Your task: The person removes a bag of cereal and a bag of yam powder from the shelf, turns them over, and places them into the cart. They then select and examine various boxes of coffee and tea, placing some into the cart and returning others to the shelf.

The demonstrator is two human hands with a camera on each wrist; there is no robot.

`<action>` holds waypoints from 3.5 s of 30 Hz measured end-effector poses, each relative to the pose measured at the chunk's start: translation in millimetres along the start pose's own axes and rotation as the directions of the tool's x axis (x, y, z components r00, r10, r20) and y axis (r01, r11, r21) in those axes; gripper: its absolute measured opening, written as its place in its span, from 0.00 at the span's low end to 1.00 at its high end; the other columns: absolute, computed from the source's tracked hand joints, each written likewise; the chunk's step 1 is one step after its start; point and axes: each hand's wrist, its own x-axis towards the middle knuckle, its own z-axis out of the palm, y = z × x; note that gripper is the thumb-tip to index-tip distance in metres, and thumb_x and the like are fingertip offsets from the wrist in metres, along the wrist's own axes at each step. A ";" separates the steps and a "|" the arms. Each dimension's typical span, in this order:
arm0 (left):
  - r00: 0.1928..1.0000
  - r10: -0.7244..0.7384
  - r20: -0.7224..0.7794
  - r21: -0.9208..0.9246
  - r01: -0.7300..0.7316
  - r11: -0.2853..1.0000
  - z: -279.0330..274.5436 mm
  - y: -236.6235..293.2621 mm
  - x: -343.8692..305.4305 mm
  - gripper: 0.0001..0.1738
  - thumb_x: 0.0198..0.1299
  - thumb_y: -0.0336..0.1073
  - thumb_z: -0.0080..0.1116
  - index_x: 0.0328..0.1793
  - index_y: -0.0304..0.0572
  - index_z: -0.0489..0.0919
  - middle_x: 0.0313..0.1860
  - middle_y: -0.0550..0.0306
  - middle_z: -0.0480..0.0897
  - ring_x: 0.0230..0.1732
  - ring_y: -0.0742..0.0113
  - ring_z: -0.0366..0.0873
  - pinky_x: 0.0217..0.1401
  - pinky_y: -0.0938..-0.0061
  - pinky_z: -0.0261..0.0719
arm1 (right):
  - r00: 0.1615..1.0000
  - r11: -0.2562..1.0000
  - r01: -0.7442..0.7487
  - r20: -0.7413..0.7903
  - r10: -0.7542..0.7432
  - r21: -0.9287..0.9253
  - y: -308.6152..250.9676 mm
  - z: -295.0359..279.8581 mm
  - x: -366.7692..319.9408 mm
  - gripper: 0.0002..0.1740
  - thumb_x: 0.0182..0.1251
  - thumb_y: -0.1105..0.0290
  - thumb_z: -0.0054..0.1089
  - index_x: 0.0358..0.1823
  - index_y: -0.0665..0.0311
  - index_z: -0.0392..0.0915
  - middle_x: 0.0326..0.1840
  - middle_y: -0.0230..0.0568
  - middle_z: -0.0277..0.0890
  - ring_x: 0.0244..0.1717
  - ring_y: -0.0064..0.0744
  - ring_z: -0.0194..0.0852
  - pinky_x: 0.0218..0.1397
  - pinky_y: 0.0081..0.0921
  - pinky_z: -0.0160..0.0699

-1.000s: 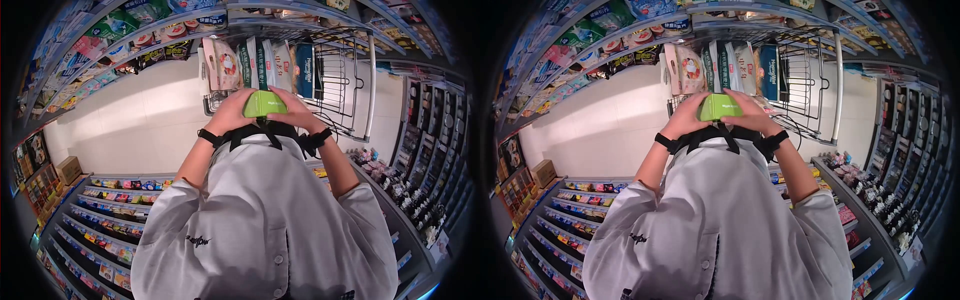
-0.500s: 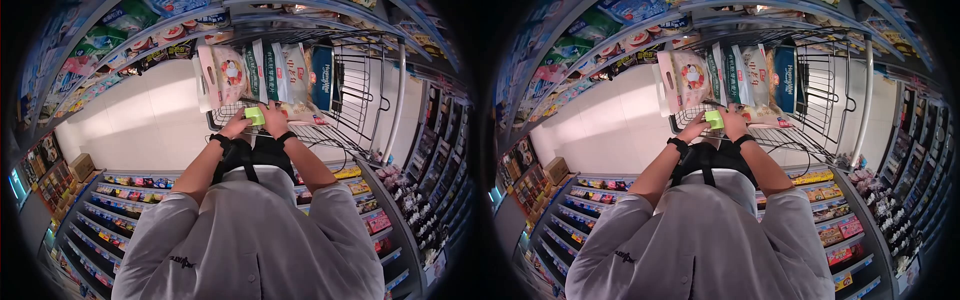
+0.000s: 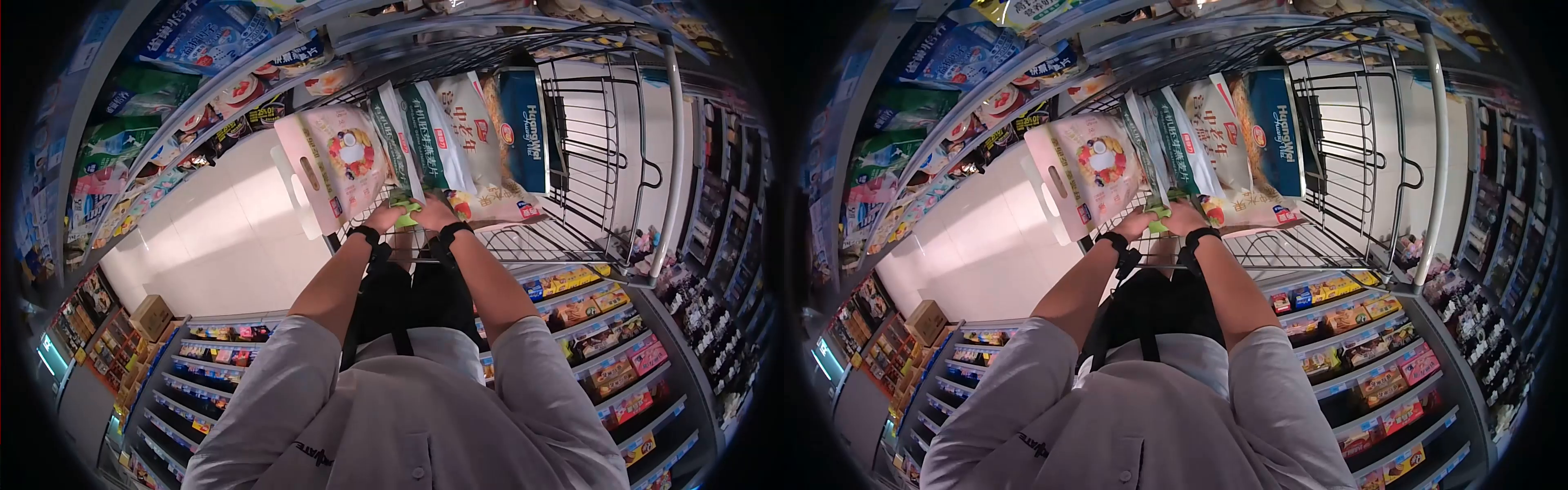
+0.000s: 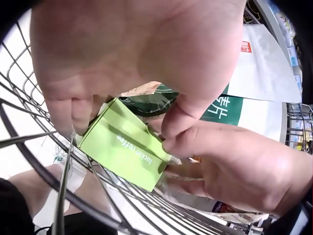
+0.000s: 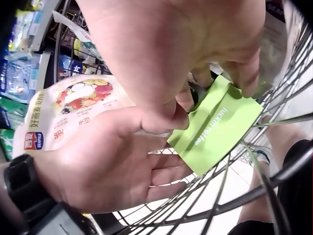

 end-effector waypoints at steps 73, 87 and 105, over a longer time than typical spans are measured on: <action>0.080 0.910 -0.407 0.691 -0.624 0.364 -1.2 620.3 -405.4 0.26 0.67 0.52 0.53 0.46 0.31 0.82 0.27 0.47 0.82 0.31 0.62 0.80 0.37 0.67 0.73 | 0.370 0.256 0.919 -0.877 -0.305 0.299 -397.3 -565.8 -220.6 0.20 0.68 0.69 0.56 0.58 0.72 0.70 0.53 0.41 0.76 0.56 0.28 0.72 0.58 0.25 0.70; 0.078 0.916 -0.394 0.160 -0.975 0.152 18.6 562.2 -389.5 0.29 0.70 0.45 0.54 0.71 0.35 0.69 0.61 0.51 0.79 0.60 0.72 0.73 0.61 0.77 0.70 | 0.064 0.240 0.969 -0.889 -0.454 -0.053 -378.1 -500.8 -278.6 0.26 0.67 0.78 0.53 0.67 0.64 0.67 0.71 0.42 0.65 0.68 0.30 0.65 0.66 0.26 0.66; 0.330 0.933 -0.145 -0.142 -0.940 0.310 95.2 363.6 -399.2 0.41 0.67 0.40 0.54 0.82 0.42 0.48 0.78 0.49 0.58 0.76 0.64 0.56 0.76 0.70 0.51 | 0.625 0.456 0.747 -0.745 -0.233 0.484 -286.8 -318.5 -367.6 0.43 0.69 0.70 0.52 0.80 0.63 0.38 0.78 0.48 0.48 0.74 0.35 0.52 0.74 0.30 0.53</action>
